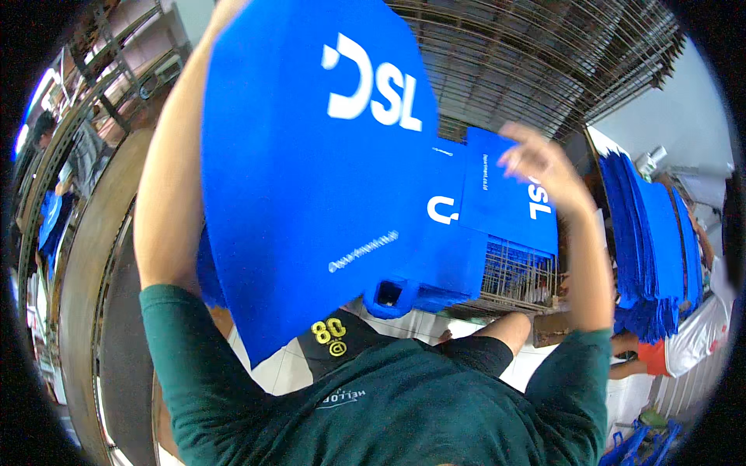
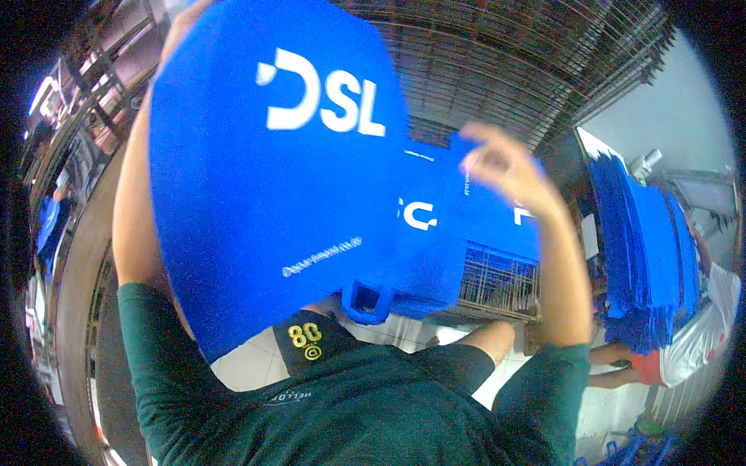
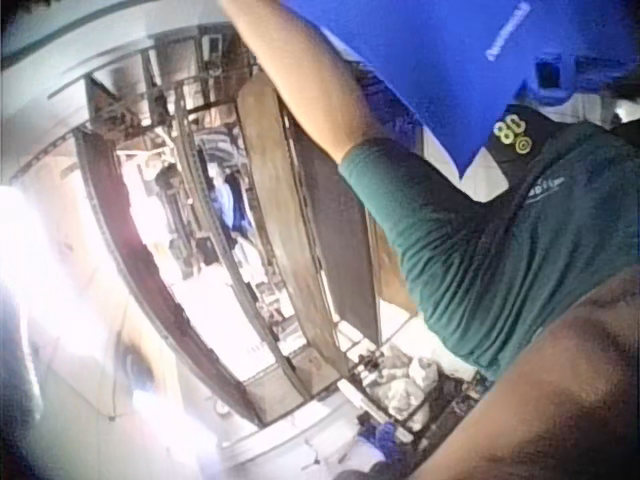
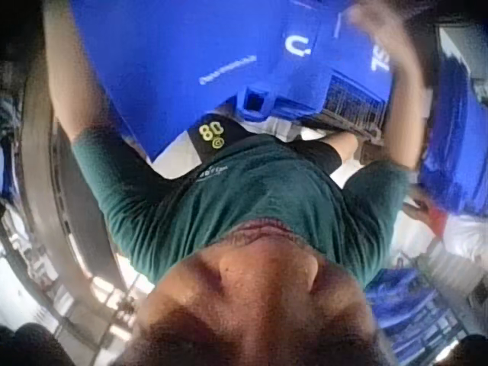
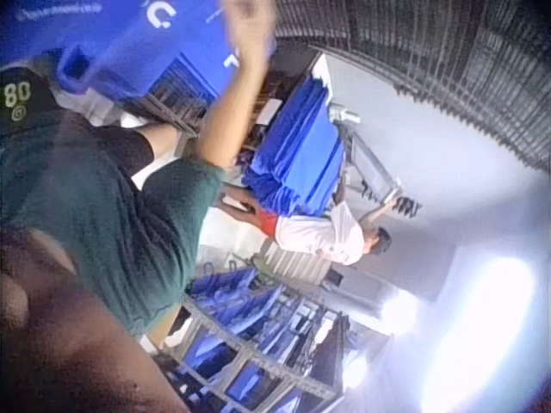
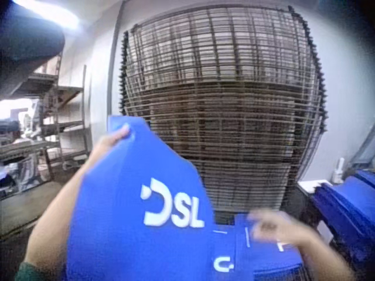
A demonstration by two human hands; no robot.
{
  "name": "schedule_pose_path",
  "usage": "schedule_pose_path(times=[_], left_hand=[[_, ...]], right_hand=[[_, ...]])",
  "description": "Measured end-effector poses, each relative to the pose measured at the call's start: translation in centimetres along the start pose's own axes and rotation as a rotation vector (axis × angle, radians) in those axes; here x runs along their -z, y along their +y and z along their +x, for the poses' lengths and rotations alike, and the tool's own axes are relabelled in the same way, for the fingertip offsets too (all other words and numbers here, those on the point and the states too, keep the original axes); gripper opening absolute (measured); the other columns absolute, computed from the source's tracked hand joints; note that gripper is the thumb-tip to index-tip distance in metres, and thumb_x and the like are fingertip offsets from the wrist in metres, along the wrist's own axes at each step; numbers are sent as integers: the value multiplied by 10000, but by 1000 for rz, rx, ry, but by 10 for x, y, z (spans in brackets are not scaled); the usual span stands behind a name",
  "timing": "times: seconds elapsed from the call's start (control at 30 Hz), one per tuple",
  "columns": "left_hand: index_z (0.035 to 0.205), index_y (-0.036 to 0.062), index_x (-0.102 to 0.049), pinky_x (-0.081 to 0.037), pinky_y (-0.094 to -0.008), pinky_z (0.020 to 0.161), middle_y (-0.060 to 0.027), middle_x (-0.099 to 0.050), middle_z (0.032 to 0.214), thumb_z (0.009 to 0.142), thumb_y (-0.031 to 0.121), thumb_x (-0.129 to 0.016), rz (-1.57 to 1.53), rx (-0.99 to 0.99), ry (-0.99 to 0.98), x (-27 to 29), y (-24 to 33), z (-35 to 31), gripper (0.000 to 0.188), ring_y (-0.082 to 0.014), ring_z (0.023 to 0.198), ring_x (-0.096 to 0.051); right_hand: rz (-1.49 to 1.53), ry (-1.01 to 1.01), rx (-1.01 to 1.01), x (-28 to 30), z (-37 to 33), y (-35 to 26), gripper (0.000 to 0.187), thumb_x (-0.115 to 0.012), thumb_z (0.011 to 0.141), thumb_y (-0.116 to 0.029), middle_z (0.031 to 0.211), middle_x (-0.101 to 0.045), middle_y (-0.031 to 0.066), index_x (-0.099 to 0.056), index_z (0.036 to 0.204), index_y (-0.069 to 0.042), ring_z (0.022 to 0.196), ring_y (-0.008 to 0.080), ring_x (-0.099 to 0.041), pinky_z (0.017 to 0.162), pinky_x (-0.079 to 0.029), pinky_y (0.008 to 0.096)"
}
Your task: The person folds blue tote bags with 'TSC' branding and places them into a metal wire basket. The person repeatedly picks up a bag, folds it flat, and stacks it into the basket. A coworker is visible in the background performing similar folding tasks.
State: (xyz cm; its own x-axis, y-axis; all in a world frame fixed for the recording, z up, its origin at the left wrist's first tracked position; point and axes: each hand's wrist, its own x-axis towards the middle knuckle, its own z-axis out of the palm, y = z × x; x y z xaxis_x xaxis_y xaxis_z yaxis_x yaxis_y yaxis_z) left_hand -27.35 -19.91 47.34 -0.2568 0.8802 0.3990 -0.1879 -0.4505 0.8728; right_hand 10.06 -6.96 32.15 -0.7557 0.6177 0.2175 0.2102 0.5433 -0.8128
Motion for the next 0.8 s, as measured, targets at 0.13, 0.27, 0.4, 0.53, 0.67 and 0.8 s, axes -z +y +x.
schedule_pose_path(times=[0.13,0.27,0.4,0.53,0.67,0.8], left_hand=[[985,3,-572,-531,-325,601,-131,-641,843,902,309,-518,188,-172,273,58,62,-11,322,-223,683,-634],[873,34,-554,-531,-333,581,-114,-618,728,909,309,-498,124,-368,371,58,76,-33,283,-217,623,-618],[820,72,-529,-514,-334,575,-80,-597,698,920,296,-481,118,-503,515,61,75,-48,250,-207,599,-599],[812,97,-516,-467,-322,548,-37,-541,655,930,251,-486,187,-672,654,94,77,-54,196,-169,569,-549],[821,108,-513,-441,-321,572,-6,-529,675,932,235,-479,128,-637,643,125,68,-54,172,-139,587,-519],[1024,21,-517,-500,-404,765,-84,-558,912,925,220,-504,175,-594,780,187,71,-76,222,-205,816,-566]], right_hand=[[543,-499,-243,-158,-36,14,463,-473,917,-445,953,-645,81,-505,1209,-88,819,162,-612,720,-478,314],[1081,-1001,-329,-262,-39,-3,1026,-136,727,-837,1179,-564,182,-271,1410,-84,1007,259,-588,801,-459,340],[1558,-970,-377,-277,6,-37,1030,-153,724,-837,1267,-473,258,-226,1419,-81,1067,355,-562,832,-490,464],[1500,-914,-477,-295,29,-62,915,-211,756,-810,1291,-410,322,-188,1432,-194,1085,421,-532,821,-487,516],[1743,-855,-510,-320,27,-58,777,-340,829,-691,1298,-397,327,-242,1412,-186,1097,447,-513,848,-478,526],[2111,-637,-625,-311,59,-51,572,-476,886,-474,1170,-493,275,-262,1337,-196,974,452,-576,738,-556,499]])
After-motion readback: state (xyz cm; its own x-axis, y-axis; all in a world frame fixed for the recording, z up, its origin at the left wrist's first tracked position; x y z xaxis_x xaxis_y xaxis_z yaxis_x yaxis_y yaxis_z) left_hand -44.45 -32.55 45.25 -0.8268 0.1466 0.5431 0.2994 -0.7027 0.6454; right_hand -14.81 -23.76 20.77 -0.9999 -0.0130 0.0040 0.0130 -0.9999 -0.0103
